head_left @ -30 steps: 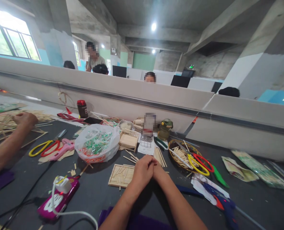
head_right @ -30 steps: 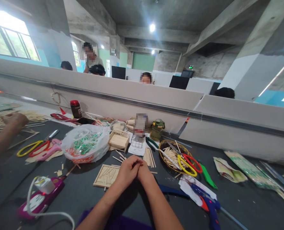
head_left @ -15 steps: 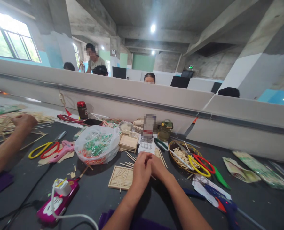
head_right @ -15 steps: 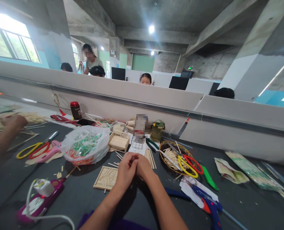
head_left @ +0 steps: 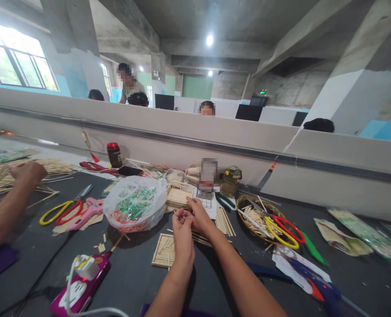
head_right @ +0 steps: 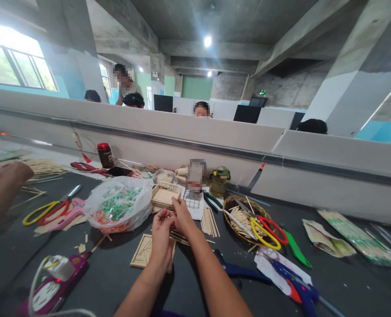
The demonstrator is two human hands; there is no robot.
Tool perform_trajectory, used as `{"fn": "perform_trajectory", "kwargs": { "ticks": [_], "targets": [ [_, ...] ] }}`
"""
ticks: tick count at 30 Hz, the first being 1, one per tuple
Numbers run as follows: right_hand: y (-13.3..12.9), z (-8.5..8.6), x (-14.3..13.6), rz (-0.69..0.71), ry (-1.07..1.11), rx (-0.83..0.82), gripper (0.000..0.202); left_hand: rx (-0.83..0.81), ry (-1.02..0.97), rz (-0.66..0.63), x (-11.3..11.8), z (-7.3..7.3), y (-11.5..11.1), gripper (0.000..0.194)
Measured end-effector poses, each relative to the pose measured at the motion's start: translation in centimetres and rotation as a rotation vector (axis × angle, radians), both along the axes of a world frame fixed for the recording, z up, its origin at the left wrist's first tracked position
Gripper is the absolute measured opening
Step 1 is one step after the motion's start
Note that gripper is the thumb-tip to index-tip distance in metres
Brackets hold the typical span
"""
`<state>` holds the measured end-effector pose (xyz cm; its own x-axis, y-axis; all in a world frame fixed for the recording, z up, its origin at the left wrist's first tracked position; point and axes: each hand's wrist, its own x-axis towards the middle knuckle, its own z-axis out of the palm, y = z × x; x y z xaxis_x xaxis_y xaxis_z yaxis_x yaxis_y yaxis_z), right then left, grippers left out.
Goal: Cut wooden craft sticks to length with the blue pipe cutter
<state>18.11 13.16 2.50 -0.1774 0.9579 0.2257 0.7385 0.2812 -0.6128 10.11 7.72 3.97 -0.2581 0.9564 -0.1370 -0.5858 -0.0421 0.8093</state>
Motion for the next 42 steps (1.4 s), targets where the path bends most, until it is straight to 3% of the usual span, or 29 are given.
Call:
{"fn": "perform_trajectory", "kwargs": {
  "ticks": [13,18,21,25,29,37,42],
  "targets": [
    [-2.4,1.7,-0.1,-0.098,-0.159,0.017,0.061,-0.102,-0.017,0.051,-0.3,-0.4,0.7,0.029],
    [-3.7,2.2,0.7,-0.176,-0.307,-0.013,0.033,-0.07,0.041,0.062,-0.4,-0.2,0.6,0.032],
    [-5.0,1.9,2.1,-0.206,-0.414,-0.06,0.021,-0.049,0.054,-0.051,-0.2,0.2,0.2,0.035],
    [-6.4,1.1,4.0,-0.166,-0.521,-0.132,0.016,0.011,0.136,-0.308,0.5,0.4,-0.6,0.031],
    [-7.1,0.5,4.5,-0.118,-0.562,-0.154,0.021,0.126,0.376,-0.469,1.1,0.2,-1.2,0.019],
    [-8.1,1.8,4.7,-0.119,-0.593,-0.05,0.02,0.36,1.08,-0.348,0.1,-0.3,-1.0,0.031],
    [-9.3,3.4,5.6,-0.103,-0.589,0.024,0.018,0.466,1.554,-0.459,-0.4,0.2,-1.4,0.034]
  ]
}}
